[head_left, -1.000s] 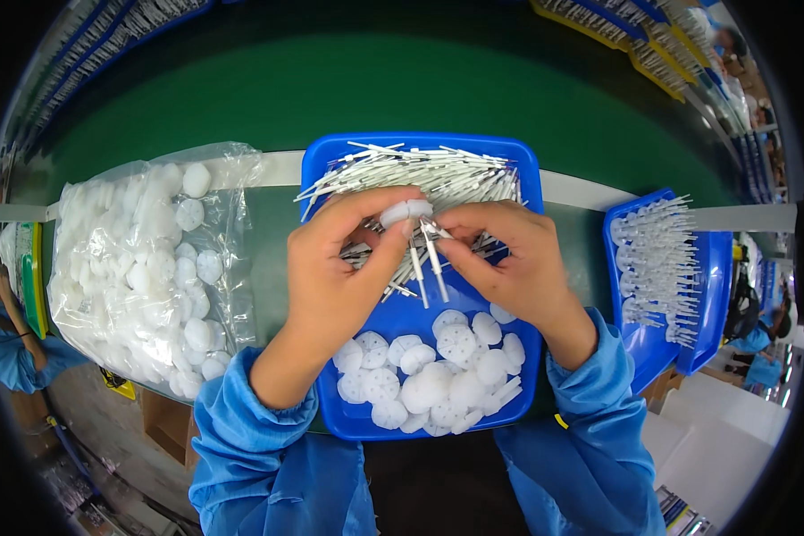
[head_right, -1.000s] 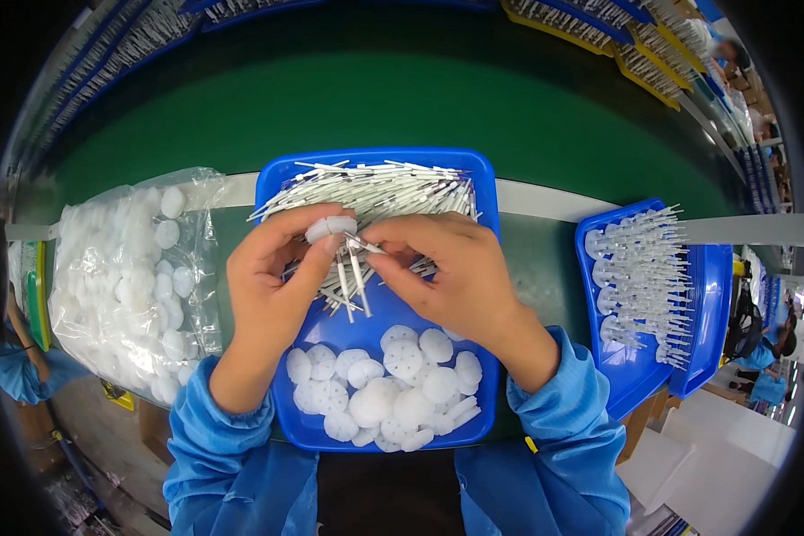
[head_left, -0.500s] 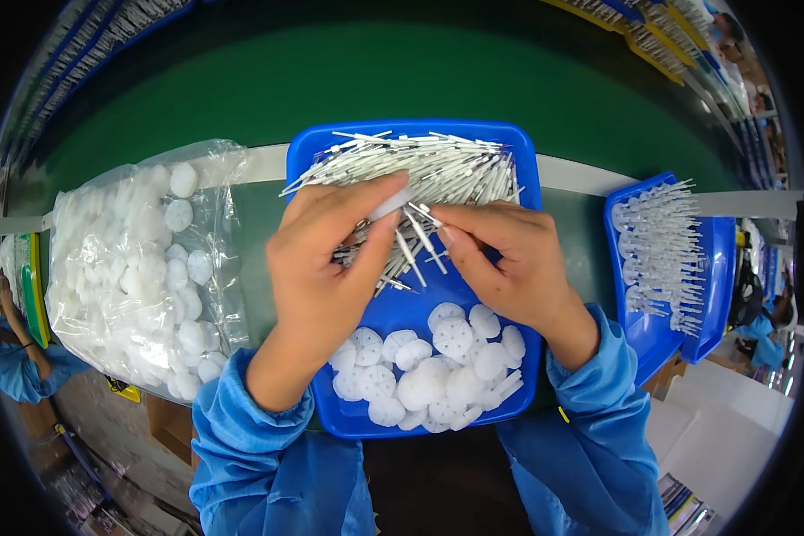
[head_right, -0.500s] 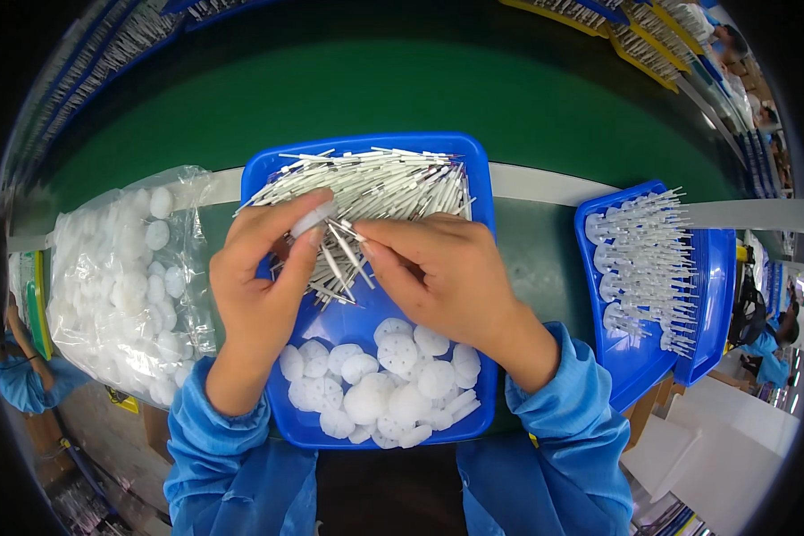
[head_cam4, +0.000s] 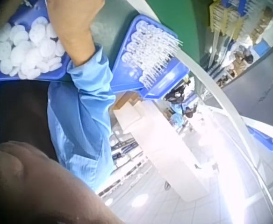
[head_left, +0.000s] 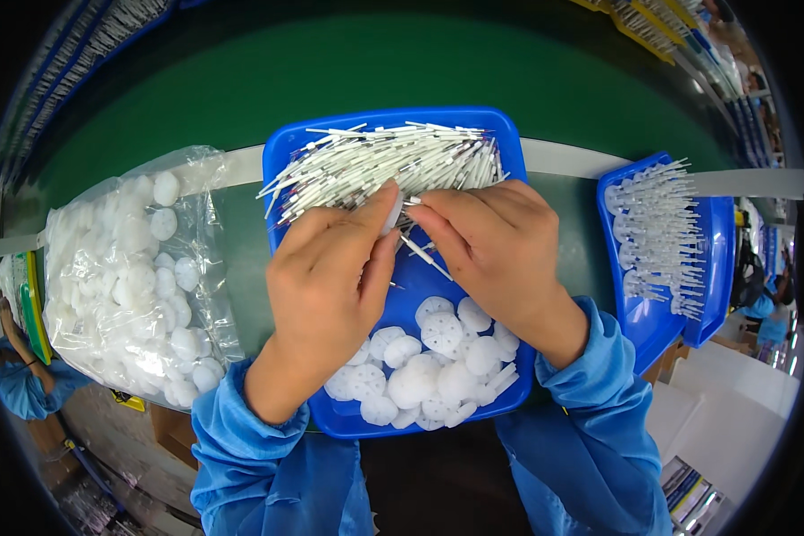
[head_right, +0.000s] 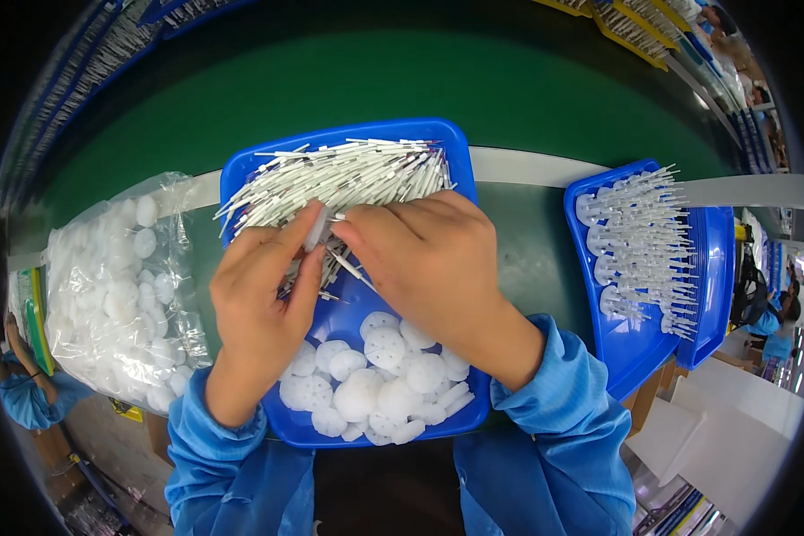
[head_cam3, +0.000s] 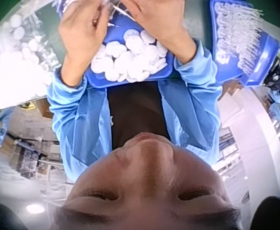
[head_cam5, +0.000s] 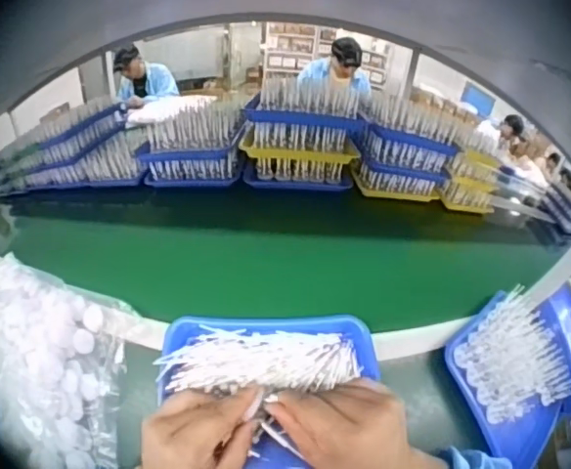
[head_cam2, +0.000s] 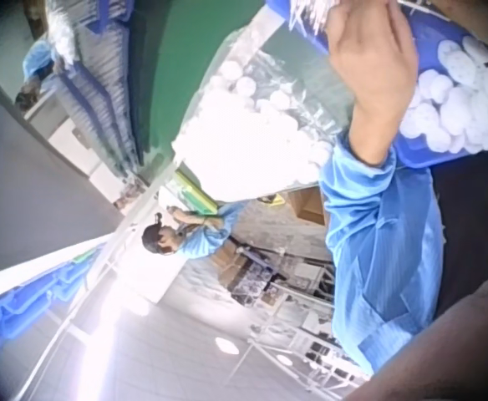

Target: The person repeatedly picks white spherical objects and thin white sticks from blue trays, inserts the sticks into the spheres, and places the assembled items into a separate tray. The process is continuous and repetitive throughout the clip.

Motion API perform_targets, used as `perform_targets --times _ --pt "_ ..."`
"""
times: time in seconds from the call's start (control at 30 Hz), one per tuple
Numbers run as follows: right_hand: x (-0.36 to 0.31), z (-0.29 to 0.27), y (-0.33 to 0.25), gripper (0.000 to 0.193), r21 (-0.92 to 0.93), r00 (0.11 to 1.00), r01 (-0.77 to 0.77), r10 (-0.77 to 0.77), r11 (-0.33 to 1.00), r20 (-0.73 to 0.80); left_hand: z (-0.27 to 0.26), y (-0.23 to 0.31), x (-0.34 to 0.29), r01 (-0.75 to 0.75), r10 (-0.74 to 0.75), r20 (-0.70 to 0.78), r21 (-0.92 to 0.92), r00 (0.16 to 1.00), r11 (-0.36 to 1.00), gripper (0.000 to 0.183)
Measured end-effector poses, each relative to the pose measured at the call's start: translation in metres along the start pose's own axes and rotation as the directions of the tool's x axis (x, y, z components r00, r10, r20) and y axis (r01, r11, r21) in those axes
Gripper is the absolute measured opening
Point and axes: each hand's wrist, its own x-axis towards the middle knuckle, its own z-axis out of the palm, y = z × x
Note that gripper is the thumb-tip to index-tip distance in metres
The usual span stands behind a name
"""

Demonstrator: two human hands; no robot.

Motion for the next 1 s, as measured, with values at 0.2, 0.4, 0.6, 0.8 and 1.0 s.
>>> perform_targets --times 0.2,0.4,0.6,0.8,1.0 --pt "0.002 0.002 0.001 0.012 0.094 0.999 -0.028 0.026 0.995 0.021 -0.002 0.002 -0.005 0.186 -0.179 0.058 -0.150 0.982 0.971 0.047" --pt "0.004 0.003 0.008 0.021 0.358 0.995 -0.086 0.096 0.930 -0.013 -0.001 -0.005 0.004 0.305 -0.314 0.051 -0.423 0.948 0.853 0.045" --pt "0.004 -0.008 0.004 0.030 0.618 0.946 -0.324 0.251 0.716 0.206 -0.005 -0.008 0.005 0.006 -0.021 -0.067 -0.212 0.998 0.977 0.049" --pt "-0.002 -0.006 0.001 0.031 0.624 0.936 -0.353 0.258 0.697 0.240 -0.001 -0.009 0.004 -0.170 0.158 -0.122 -0.100 0.980 0.980 0.051" --pt "-0.004 -0.005 -0.001 0.028 0.700 0.919 -0.393 0.246 0.597 0.307 0.000 -0.005 0.000 -0.173 0.161 -0.116 -0.107 0.980 0.979 0.050"
